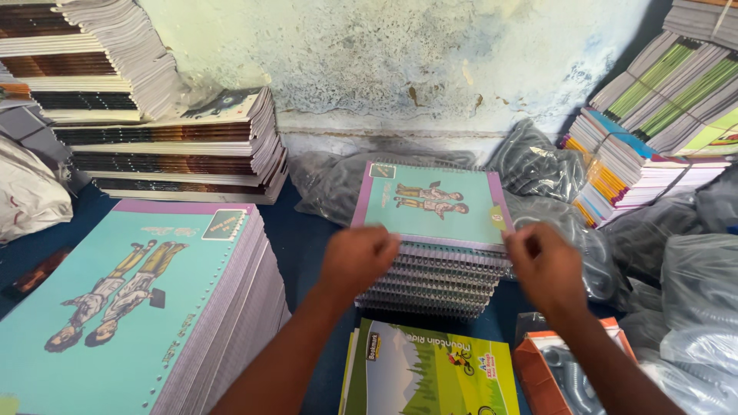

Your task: The person inserts a metal spiral coil into the punched holes of a notebook cover and pages, then twists the coil ends to secure it. They repeat this process for multiple notebooks, stacking the finished ones and handling loose coils from a nearby box.

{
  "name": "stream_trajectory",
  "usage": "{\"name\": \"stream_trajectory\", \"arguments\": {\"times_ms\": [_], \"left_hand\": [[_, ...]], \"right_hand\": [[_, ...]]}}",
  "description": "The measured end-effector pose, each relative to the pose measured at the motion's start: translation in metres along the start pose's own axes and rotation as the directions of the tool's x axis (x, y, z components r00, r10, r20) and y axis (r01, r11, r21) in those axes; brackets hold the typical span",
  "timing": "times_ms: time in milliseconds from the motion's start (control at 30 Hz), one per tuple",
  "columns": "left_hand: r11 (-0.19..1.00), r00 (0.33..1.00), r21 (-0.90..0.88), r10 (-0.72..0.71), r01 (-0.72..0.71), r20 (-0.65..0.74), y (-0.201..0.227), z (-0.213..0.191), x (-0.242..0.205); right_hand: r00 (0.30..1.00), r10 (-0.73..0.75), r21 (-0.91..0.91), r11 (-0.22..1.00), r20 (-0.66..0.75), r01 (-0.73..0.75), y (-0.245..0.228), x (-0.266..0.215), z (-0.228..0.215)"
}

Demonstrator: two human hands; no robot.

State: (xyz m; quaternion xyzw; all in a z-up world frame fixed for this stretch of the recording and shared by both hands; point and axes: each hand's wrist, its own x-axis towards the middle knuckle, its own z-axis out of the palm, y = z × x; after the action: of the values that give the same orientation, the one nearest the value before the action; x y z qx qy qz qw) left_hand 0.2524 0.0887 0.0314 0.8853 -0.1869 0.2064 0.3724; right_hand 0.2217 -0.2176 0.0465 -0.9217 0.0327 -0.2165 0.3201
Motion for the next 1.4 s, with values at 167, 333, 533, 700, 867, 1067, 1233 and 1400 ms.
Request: {"name": "stream_trajectory", "arguments": {"times_ms": [167,333,533,700,867,1067,1233,1400], "left_hand": [[0.986,0.934,0.047,0.138,-0.162,0.328,0.009,0.033,-0.023],[0.993,0.943,0.030,0.095,-0.110,0.320,-0.002,0.044,-0.010],[0.995,0.921,0.103,-0.038,-0.002,0.389,0.002,0.045,0.003],[0.993,0.904,0.107,-0.099,0.059,0.417,0.005,0.044,0.002],[0.990,0.933,-0.038,-0.112,0.133,0.343,0.012,0.048,-0.042],[0.942,0.899,-0.146,-0.230,0.302,0.372,0.036,0.049,-0.130],[0.929,0.884,-0.147,-0.261,0.339,0.388,0.057,0.034,-0.183],[0.971,0.926,-0.126,-0.146,0.201,0.348,0.069,0.008,-0.204]], "right_hand": [[0.892,-0.269,0.111,0.963,0.364,0.245,-0.011,-0.027,0.021],[0.842,-0.246,0.051,0.966,0.481,0.254,-0.001,-0.006,0.039],[0.820,-0.276,0.087,0.959,0.501,0.270,0.008,0.007,0.045],[0.825,-0.266,0.095,0.963,0.499,0.253,0.012,0.000,0.047],[0.887,-0.185,0.133,0.981,0.423,0.141,0.018,-0.043,0.052],[0.868,-0.133,0.237,0.971,0.478,0.019,0.027,-0.129,0.065],[0.828,-0.069,0.121,0.993,0.556,0.001,0.041,-0.179,0.079],[0.888,-0.075,0.255,0.966,0.454,-0.049,0.053,-0.201,0.095]]}}
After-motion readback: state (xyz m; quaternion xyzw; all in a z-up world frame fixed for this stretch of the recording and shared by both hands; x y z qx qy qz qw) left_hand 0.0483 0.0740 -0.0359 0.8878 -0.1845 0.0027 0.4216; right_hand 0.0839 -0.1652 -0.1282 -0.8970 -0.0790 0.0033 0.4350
